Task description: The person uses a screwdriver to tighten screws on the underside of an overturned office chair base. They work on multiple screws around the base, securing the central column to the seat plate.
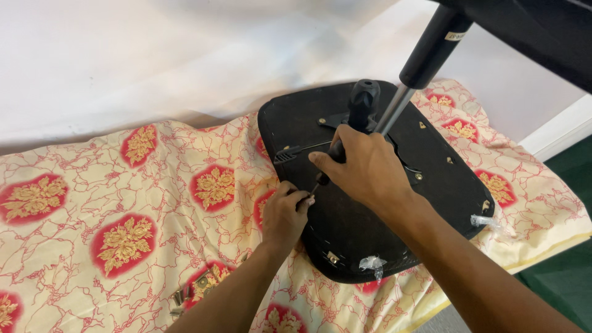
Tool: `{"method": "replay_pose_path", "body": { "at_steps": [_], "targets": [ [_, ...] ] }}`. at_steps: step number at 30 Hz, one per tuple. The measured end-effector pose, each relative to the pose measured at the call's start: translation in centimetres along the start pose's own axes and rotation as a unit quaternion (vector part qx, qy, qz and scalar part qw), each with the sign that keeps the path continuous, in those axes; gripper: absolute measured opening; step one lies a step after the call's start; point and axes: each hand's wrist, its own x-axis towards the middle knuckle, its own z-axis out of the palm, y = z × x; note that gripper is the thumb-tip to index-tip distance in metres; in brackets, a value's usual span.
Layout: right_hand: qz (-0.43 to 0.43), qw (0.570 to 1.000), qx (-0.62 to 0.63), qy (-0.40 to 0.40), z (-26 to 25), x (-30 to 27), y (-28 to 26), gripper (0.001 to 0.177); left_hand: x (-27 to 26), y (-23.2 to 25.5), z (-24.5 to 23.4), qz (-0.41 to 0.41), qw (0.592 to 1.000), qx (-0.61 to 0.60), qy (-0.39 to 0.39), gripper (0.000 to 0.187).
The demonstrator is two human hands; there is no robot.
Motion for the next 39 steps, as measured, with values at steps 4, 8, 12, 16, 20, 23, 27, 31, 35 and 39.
{"method": "replay_pose_path", "body": {
  "at_steps": [4,8,12,16,20,23,27,31,35,39],
  "targets": [
    [-0.012,0.997,0.067,0.026,-1.5,-0.4,0.8,0.038,-0.3,1.0,-1.6,-0.029,0.998,-0.035,-0.034,0.027],
    [-0.018,0.991,0.096,0.089,-2.3,-2.1,2.5,0.041,-1.4,1.4,-3.2,-0.037,0.994,-0.075,-0.069,0.036],
    [0.052,0.987,0.128,0.087,-2.1,-4.8,3.8,0.041,-2.5,1.7,-4.1,-0.071,0.986,-0.084,-0.125,0.028],
    [0.077,0.980,0.166,0.072,-1.8,-6.8,4.5,0.041,-3.5,2.4,-4.1,0.015,0.995,-0.061,-0.074,0.027],
    [0.070,0.969,0.227,0.068,-2.3,-8.1,5.6,0.043,-5.3,3.7,-3.8,0.027,0.993,-0.065,-0.097,0.030],
    [0.053,0.963,0.256,0.056,-2.9,-9.2,6.3,0.042,-6.6,4.3,-3.6,-0.006,0.985,-0.110,-0.130,0.036],
    [0.046,0.961,0.270,0.034,-3.3,-10.4,6.5,0.041,-7.3,4.6,-3.6,0.016,0.986,-0.113,-0.123,0.034],
    [0.052,0.963,0.264,0.005,-4.2,-11.3,6.3,0.040,-7.8,4.8,-3.4,0.008,0.985,-0.123,-0.122,0.025],
    [0.050,0.971,0.232,-0.023,-4.5,-11.5,6.1,0.040,-8.0,4.7,-2.7,-0.006,0.987,-0.119,-0.109,0.022],
    [0.037,0.973,0.226,-0.016,-4.4,-11.6,5.7,0.040,-8.0,4.6,-2.4,-0.015,0.988,-0.115,-0.100,0.018]
  ]
}}
